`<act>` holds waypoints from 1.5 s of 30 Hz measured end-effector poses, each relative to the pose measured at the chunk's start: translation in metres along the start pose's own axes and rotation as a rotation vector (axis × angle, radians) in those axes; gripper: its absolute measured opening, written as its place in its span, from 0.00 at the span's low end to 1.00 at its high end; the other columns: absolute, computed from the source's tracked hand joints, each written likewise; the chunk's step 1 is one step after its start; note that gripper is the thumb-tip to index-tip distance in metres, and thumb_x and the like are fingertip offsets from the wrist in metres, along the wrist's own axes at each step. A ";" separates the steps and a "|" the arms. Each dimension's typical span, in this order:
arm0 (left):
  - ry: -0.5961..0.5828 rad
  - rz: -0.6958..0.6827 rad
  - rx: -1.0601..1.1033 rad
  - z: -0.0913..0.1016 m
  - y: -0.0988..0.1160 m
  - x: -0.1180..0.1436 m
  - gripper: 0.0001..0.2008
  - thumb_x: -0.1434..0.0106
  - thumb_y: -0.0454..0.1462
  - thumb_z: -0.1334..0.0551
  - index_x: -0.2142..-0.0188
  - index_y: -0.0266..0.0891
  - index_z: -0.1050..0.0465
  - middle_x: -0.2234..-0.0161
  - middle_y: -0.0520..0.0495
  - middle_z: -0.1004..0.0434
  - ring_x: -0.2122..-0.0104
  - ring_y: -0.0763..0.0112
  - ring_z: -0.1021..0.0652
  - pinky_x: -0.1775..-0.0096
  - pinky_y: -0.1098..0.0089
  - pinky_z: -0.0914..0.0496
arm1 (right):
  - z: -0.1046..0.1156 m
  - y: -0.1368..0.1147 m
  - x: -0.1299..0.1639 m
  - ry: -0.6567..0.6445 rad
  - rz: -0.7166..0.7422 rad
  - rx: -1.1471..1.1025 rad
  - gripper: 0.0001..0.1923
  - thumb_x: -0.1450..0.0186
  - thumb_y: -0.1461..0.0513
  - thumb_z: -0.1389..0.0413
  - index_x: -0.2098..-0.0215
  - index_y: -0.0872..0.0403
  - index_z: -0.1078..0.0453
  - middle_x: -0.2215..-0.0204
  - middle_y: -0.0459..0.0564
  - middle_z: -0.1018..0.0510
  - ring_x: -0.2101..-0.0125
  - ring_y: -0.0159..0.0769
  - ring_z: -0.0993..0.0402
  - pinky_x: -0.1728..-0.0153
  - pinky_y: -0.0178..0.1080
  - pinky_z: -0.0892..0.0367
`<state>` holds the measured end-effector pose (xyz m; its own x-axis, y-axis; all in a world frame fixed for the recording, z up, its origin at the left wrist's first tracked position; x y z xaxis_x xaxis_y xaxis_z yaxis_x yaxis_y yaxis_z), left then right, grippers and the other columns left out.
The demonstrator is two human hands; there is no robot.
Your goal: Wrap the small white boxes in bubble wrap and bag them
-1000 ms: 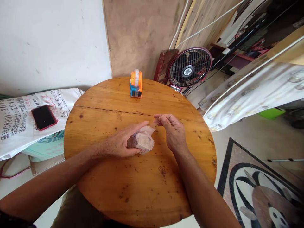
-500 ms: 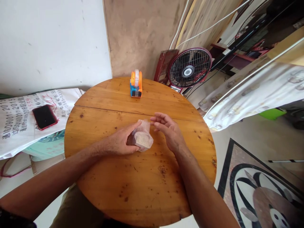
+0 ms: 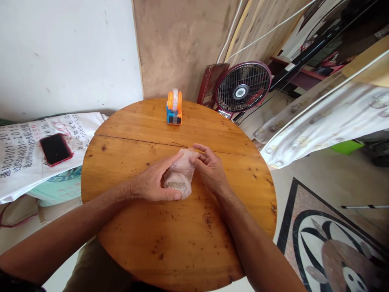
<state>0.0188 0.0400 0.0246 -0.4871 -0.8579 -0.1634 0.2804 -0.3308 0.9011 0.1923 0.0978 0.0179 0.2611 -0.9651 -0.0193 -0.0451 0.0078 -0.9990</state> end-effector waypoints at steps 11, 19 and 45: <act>-0.062 0.174 0.367 -0.001 -0.013 -0.002 0.22 0.35 0.44 0.40 0.44 0.40 0.33 0.49 0.44 0.26 0.50 0.58 0.26 0.52 0.62 0.32 | 0.017 0.004 -0.011 0.158 0.051 -0.043 0.23 0.46 0.53 0.33 0.55 0.49 0.31 0.72 0.43 0.24 0.73 0.32 0.31 0.70 0.36 0.35; 0.170 0.182 0.516 0.009 -0.019 -0.009 0.13 0.44 0.37 0.35 0.58 0.38 0.26 0.62 0.48 0.23 0.62 0.66 0.24 0.57 0.63 0.29 | 0.023 -0.014 -0.004 0.287 0.239 0.221 0.17 0.42 0.53 0.38 0.58 0.50 0.32 0.68 0.44 0.27 0.70 0.31 0.33 0.68 0.36 0.35; 0.119 0.034 0.512 0.009 -0.014 -0.002 0.23 0.34 0.50 0.41 0.44 0.43 0.26 0.43 0.43 0.25 0.43 0.50 0.28 0.42 0.54 0.35 | -0.012 -0.011 0.012 0.038 0.171 0.331 0.15 0.36 0.49 0.45 0.71 0.51 0.28 0.75 0.45 0.28 0.72 0.35 0.33 0.69 0.37 0.39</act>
<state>0.0082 0.0495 0.0155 -0.3787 -0.9135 -0.1486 -0.1604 -0.0933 0.9826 0.1848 0.0827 0.0295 0.2406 -0.9516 -0.1915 0.2308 0.2477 -0.9409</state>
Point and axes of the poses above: each hand's wrist, its own x-axis away from the middle knuckle, its own z-axis out of the back of the hand, y = z × x, the point moved 5 cm from there along -x, towards the middle knuckle
